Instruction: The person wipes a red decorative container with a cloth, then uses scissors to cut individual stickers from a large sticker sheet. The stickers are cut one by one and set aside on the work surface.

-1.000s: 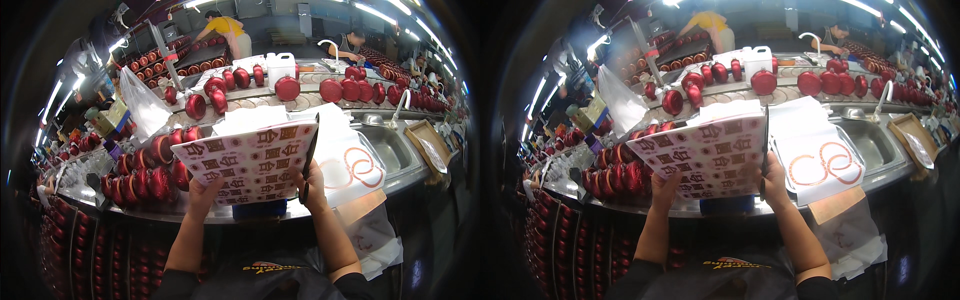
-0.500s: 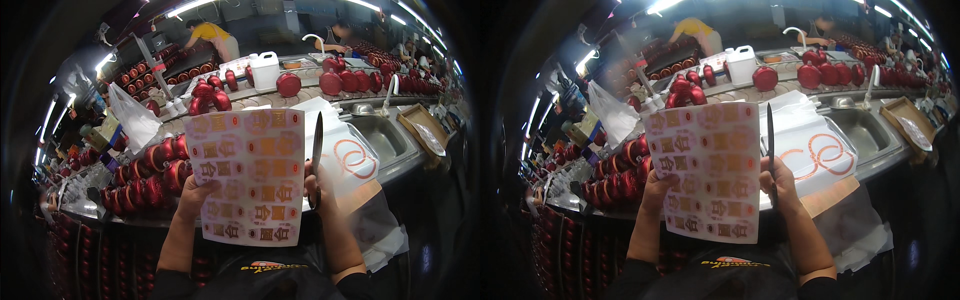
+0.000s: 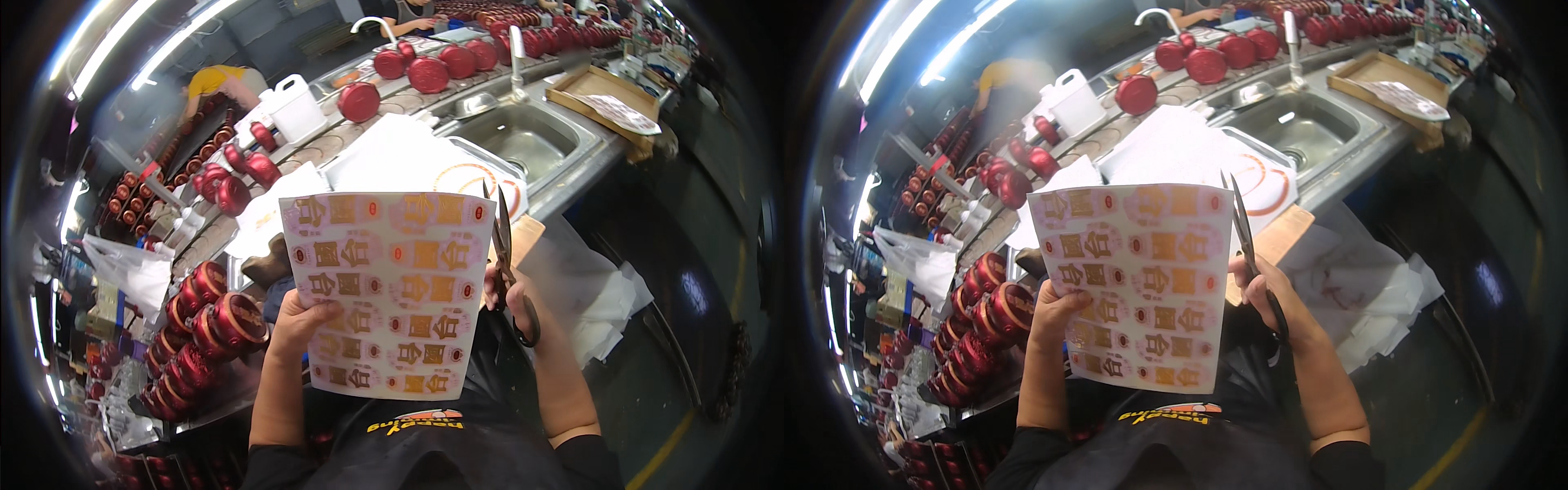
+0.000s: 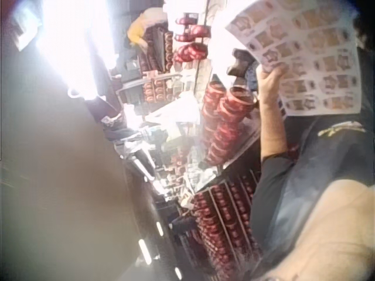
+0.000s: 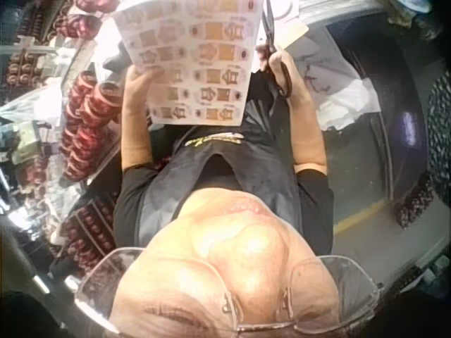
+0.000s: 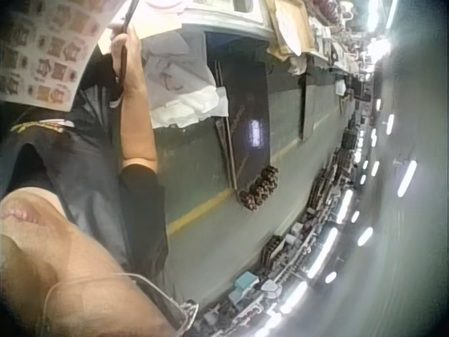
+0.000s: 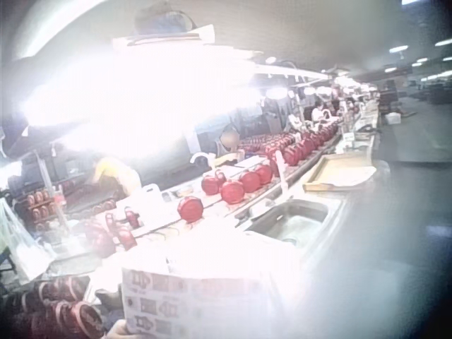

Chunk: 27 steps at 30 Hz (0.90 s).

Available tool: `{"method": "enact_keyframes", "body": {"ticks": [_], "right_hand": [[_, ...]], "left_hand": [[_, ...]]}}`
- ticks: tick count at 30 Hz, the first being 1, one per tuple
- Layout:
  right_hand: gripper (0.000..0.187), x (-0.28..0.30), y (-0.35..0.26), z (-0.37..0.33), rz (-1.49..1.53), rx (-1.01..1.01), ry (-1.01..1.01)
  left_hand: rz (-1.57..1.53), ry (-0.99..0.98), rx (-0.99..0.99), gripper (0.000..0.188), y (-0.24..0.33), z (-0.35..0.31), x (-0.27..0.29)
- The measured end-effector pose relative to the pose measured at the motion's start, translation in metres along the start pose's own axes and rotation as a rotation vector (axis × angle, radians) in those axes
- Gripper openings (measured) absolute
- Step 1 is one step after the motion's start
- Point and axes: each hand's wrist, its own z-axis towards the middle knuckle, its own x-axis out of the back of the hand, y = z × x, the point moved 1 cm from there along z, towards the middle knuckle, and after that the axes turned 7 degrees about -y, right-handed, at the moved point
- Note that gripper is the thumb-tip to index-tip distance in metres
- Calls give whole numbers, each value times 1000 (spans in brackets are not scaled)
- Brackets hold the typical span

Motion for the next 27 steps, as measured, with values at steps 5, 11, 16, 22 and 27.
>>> {"method": "enact_keyframes", "body": {"ticks": [5,11,16,22,27], "right_hand": [[75,15,-1,-9,8,-14,82],[68,29,7,-34,105,-34,236],[64,43,24,-56,188,-137,437],[66,59,58,-75,254,-191,569],[67,64,84,-102,420,-282,647]], "left_hand": [[17,-73,62,23,1,20,-15],[20,-199,120,24,-6,55,-37],[120,-331,176,24,-21,95,-69],[160,-325,345,21,-44,129,-100],[198,-362,471,21,-63,134,-114]]}}
